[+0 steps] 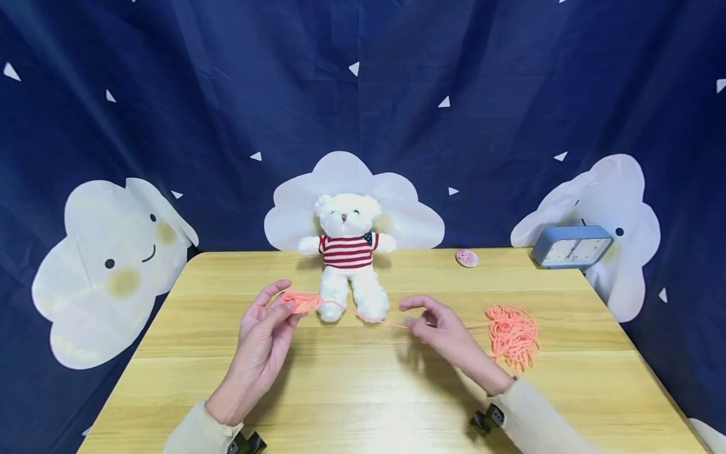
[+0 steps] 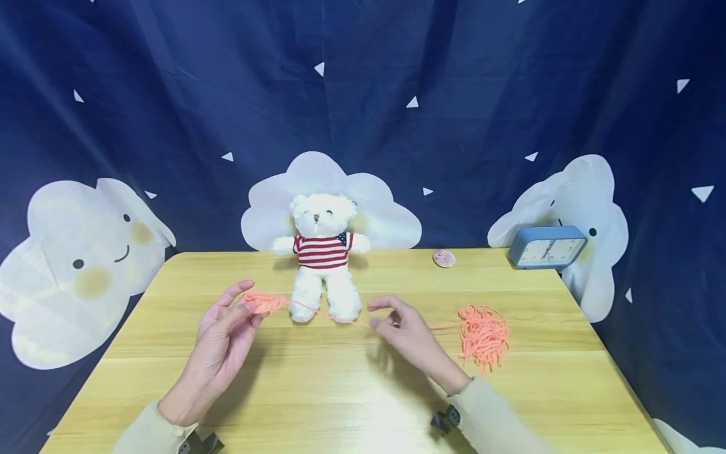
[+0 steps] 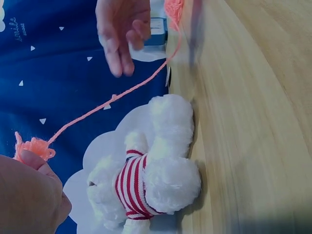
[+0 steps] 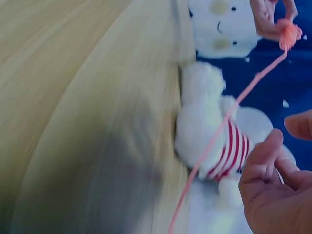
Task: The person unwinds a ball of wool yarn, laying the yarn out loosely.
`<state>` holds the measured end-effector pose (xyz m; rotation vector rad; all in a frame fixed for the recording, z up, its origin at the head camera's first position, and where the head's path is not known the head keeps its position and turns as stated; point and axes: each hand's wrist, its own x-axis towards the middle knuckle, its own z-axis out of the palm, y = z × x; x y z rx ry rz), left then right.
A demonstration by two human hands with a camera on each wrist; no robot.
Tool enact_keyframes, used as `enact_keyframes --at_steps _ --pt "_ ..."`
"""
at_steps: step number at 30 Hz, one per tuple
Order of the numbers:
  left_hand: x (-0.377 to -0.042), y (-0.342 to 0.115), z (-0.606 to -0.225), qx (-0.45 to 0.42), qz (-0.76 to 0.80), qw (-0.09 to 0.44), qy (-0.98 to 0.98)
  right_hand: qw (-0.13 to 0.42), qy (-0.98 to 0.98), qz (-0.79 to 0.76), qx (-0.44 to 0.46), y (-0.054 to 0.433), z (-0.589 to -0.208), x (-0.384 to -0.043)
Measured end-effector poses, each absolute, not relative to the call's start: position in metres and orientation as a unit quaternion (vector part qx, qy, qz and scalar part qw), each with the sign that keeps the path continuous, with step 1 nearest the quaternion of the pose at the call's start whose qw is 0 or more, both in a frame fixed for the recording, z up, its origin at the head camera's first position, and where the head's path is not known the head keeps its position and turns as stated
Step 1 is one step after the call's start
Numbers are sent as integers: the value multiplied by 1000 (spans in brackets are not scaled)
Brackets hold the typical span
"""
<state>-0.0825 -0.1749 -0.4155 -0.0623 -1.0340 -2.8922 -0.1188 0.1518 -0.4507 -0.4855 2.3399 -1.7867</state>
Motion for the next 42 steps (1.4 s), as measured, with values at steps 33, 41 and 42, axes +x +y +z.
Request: enact_keyframes --at_steps 33,41,42 --pt "-79 -185 -416 23 -930 72 -359 50 753 -646 -116 215 -441 -98" --pt "-78 -188 -415 14 -932 72 -356 7 735 -673 -84 263 -448 -96" --pt "-78 -188 -414 13 -931 74 -357 7 735 -674 -76 269 -449 -95"
